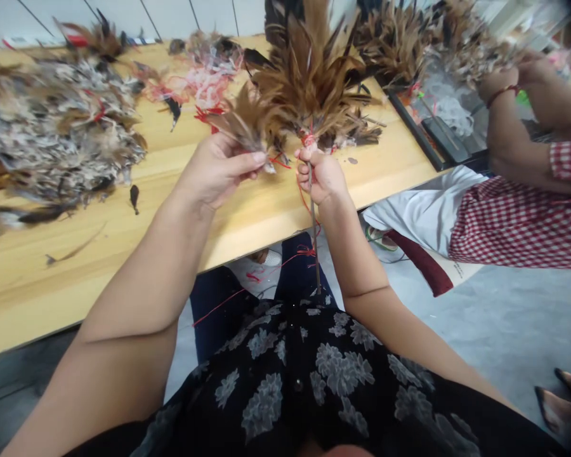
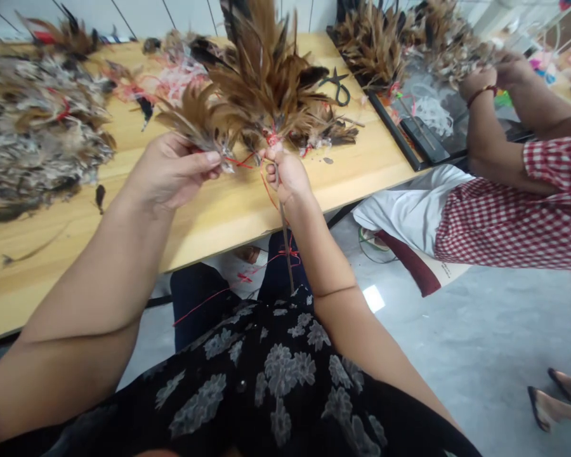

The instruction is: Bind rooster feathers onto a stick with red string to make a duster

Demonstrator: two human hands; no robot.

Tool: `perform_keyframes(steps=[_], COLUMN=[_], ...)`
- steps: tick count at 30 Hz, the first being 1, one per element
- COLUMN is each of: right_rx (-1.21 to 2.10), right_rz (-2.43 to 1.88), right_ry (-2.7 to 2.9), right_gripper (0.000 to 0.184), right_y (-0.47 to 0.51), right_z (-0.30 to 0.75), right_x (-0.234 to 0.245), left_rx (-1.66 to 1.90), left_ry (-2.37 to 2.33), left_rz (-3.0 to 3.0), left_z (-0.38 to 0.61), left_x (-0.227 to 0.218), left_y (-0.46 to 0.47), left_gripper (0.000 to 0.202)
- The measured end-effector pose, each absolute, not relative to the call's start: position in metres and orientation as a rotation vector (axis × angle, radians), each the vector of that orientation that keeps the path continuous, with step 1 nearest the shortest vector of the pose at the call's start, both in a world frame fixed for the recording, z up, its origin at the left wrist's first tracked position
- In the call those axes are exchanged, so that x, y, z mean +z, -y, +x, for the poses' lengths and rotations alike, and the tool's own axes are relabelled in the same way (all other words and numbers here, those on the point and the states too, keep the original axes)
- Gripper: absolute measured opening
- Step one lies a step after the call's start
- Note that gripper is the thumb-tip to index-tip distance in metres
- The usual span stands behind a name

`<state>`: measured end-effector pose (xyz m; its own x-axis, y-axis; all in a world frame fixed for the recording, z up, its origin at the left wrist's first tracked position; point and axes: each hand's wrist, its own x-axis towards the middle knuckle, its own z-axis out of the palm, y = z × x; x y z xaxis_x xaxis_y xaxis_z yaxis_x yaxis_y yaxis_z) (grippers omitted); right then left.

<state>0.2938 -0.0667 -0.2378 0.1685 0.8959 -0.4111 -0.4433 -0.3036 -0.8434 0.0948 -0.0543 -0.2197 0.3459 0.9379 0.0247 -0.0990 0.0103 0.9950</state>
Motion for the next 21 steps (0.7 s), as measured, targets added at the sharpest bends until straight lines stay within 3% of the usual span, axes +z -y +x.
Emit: perform_keyframes(steps=[8,16,21], right_rx=[1.457,1.433,1.443], right_rz=[-1.225,-1.247,-1.251], right_ry=[0.650,0.759,0.748], right_gripper=[0.032,0.021,0.024], right_y=[0.068,0.075,0.081], right_z=[0.243,0.240,0.241], right_x=[-0.234,-0.230,-0.229], left_rx=[1.063,1.061,1.078], left_ry=[-0.997,-1.078,-1.069], left_rz=[1.236,1.337,1.365], left_z=[0.114,0.107,0.109], left_x=[-0.207,-0.211,-0.216], left_y=[0.067,0.057,0.056], left_gripper=[0.026,0.025,0.022])
